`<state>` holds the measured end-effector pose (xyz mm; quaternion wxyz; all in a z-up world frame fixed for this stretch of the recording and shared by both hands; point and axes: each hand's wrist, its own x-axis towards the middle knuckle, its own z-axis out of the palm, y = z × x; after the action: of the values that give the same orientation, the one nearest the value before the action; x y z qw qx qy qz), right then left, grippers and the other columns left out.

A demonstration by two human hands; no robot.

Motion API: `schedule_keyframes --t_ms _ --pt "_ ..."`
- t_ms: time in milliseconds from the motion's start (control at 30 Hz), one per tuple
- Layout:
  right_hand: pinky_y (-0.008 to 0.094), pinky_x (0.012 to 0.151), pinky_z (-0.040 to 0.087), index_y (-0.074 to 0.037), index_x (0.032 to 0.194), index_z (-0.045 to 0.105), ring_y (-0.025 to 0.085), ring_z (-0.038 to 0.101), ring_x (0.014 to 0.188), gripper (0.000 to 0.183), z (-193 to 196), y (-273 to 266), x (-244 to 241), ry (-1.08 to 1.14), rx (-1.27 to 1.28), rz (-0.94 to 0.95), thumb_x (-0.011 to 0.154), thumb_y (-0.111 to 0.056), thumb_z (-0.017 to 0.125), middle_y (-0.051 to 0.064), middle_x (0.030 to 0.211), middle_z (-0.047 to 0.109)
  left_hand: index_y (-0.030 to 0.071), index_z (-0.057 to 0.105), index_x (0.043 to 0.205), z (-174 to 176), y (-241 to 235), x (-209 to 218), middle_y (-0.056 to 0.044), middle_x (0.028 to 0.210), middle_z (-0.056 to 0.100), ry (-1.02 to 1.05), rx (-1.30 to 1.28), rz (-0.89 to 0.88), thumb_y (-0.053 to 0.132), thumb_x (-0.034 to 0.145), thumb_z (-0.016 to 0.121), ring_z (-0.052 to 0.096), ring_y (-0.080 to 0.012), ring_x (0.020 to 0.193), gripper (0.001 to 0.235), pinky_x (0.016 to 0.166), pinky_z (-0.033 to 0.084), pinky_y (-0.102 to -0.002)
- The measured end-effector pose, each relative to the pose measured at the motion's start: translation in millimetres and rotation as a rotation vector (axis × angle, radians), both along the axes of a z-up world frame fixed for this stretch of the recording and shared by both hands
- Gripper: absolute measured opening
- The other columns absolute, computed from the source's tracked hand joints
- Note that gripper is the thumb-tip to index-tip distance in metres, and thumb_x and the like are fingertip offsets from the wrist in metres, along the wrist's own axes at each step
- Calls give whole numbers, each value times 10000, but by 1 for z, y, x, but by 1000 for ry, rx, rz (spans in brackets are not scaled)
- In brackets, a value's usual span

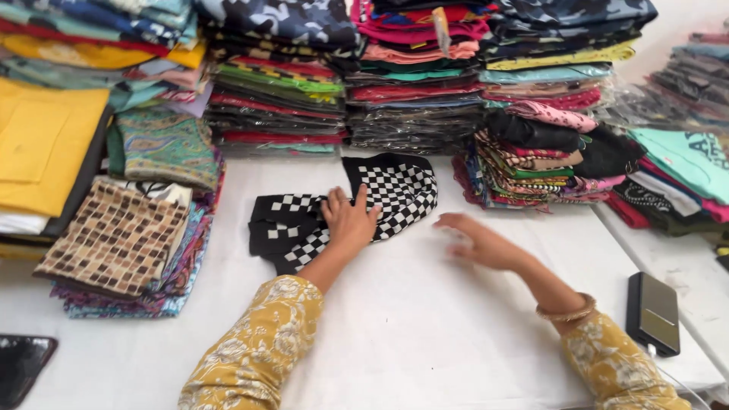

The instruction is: The person folds several pieces of fabric on a white table. They handle a black floral scarf, a black and white checkered scarf, a blue patterned scarf, a pink and purple patterned scarf, and a yellow polka-dotted scarf, folding each one neatly by hand.

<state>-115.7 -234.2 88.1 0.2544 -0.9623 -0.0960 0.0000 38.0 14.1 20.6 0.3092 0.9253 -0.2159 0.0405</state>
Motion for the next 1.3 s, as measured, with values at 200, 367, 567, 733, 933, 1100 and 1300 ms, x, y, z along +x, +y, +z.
schedule_keyframes --t_ms 200,367,567,733,933,1100,1300 --pt "521 1164 206 -199 1440 564 340 297 1470 464 -34 36 2 -172 -278 191 989 -284 631 116 1587 379 298 386 1569 -12 -24 64 -296 1673 107 95 307 39 566 1011 449 33 -424 1577 623 1215 -11 -635" --pt "485 1168 267 -162 1367 601 319 403 1439 401 -42 27 -5 -211 -112 201 974 -242 627 109 1527 497 116 491 1509 -56 -46 106 -57 1613 407 -164 175 103 416 1019 570 348 -269 1521 579 1247 213 -523" --pt "419 1137 419 -125 1305 633 303 550 1339 328 -45 14 -6 -467 96 31 978 -135 654 88 1434 613 122 674 1353 -2 -30 45 -119 1376 669 -241 -528 -318 58 949 670 658 -316 1235 409 1053 498 -361" --pt "407 1120 417 -72 1422 501 323 501 1354 521 -30 20 -12 -679 299 -91 952 -153 710 150 1457 537 166 725 1278 33 -17 -32 -76 1339 713 -70 -564 -603 -39 950 652 704 -263 1210 394 1030 533 -328" --pt "411 1128 392 -48 1526 388 299 506 1334 746 -29 21 -15 -607 394 11 881 -132 752 154 1430 557 141 703 1273 45 -9 -66 -24 1396 676 -267 -341 -794 -118 858 586 693 -251 1137 503 965 563 -346" --pt "350 1092 473 -59 1406 581 204 643 1190 533 -46 12 -13 -439 470 -21 898 -60 740 86 1237 669 93 688 1262 44 -7 -74 -46 1417 650 -326 -379 -822 -95 888 599 677 -267 1124 429 950 555 -353" --pt "308 1036 503 -39 1318 613 152 646 1110 433 -58 7 -9 -424 615 -30 911 30 744 55 1183 661 99 712 1172 26 -9 -72 -94 1350 669 -254 -424 -789 -94 884 605 672 -300 1164 363 953 558 -365"
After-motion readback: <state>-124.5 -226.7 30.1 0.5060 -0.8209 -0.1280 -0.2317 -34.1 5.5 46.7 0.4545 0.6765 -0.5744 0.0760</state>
